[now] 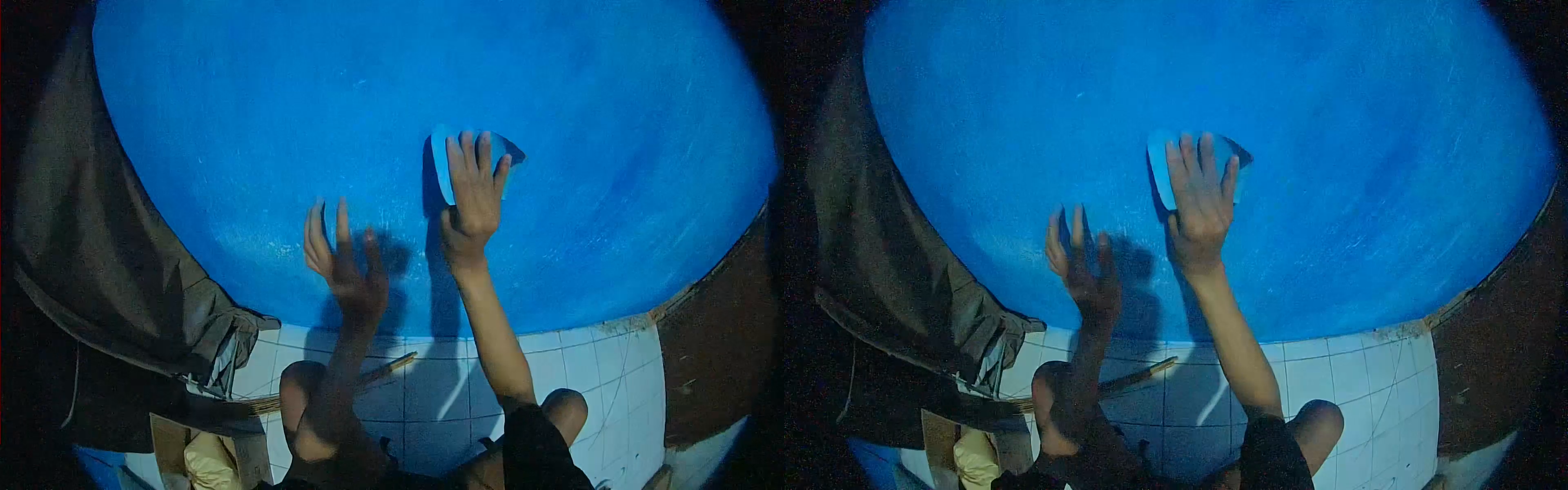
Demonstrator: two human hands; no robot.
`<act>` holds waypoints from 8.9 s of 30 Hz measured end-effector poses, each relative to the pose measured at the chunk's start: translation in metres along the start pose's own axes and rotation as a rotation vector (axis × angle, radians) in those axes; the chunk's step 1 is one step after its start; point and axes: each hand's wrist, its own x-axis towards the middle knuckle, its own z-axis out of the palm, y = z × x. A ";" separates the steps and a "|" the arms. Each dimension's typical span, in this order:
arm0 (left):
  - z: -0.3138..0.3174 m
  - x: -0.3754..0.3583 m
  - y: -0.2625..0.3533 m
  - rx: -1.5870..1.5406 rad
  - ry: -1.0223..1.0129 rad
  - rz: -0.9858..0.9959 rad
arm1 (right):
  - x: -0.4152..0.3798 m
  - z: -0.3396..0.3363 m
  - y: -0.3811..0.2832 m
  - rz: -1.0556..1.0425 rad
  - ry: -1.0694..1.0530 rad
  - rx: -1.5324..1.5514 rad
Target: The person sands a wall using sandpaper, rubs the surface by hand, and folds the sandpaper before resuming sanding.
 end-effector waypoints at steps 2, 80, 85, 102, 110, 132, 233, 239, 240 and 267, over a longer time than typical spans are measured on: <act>0.005 -0.002 -0.001 0.050 -0.021 0.014 | -0.026 -0.004 -0.005 -0.001 -0.018 0.027; -0.007 -0.032 0.028 0.073 -0.519 -0.163 | -0.199 -0.008 -0.024 0.370 -0.385 0.059; -0.009 -0.046 0.022 0.004 -0.542 -0.046 | -0.197 0.006 -0.018 0.365 -0.378 -0.100; 0.016 -0.063 0.018 0.118 -0.582 -0.004 | -0.109 -0.003 0.013 0.248 -0.249 -0.171; 0.008 -0.057 0.025 0.086 -0.578 -0.033 | -0.189 0.013 0.003 0.166 -0.274 -0.226; 0.002 -0.049 0.040 -0.091 -0.514 -0.187 | -0.119 -0.015 0.014 0.061 -0.379 0.041; -0.020 -0.036 0.048 -1.172 -0.651 -1.042 | -0.124 -0.087 -0.005 1.410 -0.029 0.864; -0.020 -0.036 0.047 -1.142 -0.626 -1.017 | -0.130 -0.080 -0.005 1.359 0.019 0.881; -0.020 -0.037 0.045 -1.130 -0.628 -1.013 | -0.128 -0.082 -0.006 1.370 -0.002 0.913; -0.007 -0.044 0.050 -1.072 -0.656 -0.872 | -0.029 -0.059 0.045 -0.012 0.079 0.141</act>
